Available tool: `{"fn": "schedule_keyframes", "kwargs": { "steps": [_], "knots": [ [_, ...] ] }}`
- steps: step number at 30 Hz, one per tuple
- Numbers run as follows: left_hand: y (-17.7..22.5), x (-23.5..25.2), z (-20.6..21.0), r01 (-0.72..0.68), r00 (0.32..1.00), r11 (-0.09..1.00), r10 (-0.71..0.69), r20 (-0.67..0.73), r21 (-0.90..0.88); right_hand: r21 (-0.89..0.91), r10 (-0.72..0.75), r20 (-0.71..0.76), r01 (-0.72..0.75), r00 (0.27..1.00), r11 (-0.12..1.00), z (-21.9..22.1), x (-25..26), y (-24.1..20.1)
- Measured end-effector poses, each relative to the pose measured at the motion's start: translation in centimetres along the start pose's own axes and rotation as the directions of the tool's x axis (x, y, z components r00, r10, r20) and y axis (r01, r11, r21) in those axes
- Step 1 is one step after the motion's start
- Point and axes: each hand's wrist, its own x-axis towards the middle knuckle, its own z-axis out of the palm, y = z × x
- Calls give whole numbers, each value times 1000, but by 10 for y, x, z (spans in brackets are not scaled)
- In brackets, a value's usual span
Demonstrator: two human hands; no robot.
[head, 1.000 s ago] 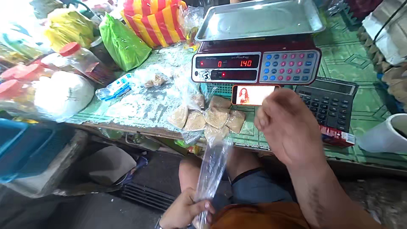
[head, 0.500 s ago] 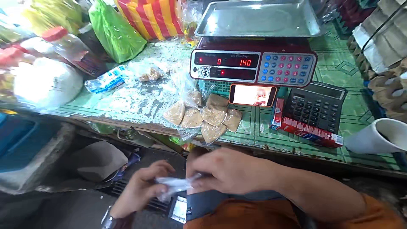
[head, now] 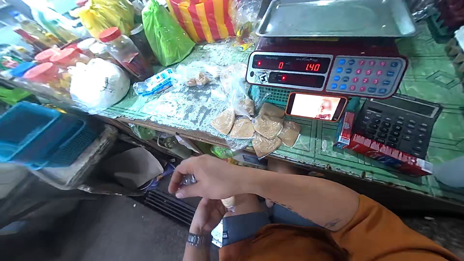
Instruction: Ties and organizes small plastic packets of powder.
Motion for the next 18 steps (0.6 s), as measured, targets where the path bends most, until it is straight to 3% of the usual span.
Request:
{"fn": "schedule_keyframes", "kwargs": {
  "steps": [1,3,5,7,9,11,12,14,16,18],
  "knots": [
    [8,3,7,5,999,1000,-5,-42,-5,16,-38,-42,39,998,999,-3,-1,-8],
    [20,11,13,23,1000,993,-21,18,-120,3,-118,-141,120,983,993,-9,-3,-17],
    [34,18,24,54,998,995,-52,31,-80,-110,-192,-238,170,952,979,-16,-7,-11],
    [65,32,29,26,999,986,-29,16,167,-228,-233,-350,159,907,961,-29,-17,1],
    [112,56,36,-60,989,908,112,-101,415,-263,-216,-487,94,846,960,-51,-34,11],
    [168,84,48,-91,931,802,279,-236,590,-268,-157,-618,-19,770,963,-71,-47,20],
    [194,99,53,-79,898,701,358,-254,708,-260,-105,-654,-93,749,961,-78,-49,27],
    [235,130,65,-1,868,375,461,-186,927,-237,12,-668,-228,744,945,-86,-43,49],
    [255,162,71,95,868,33,487,-99,995,-253,109,-635,-339,765,906,-85,-30,79],
    [246,192,59,147,881,-294,473,10,944,-320,155,-604,-416,782,851,-81,-20,107]
  ]
}}
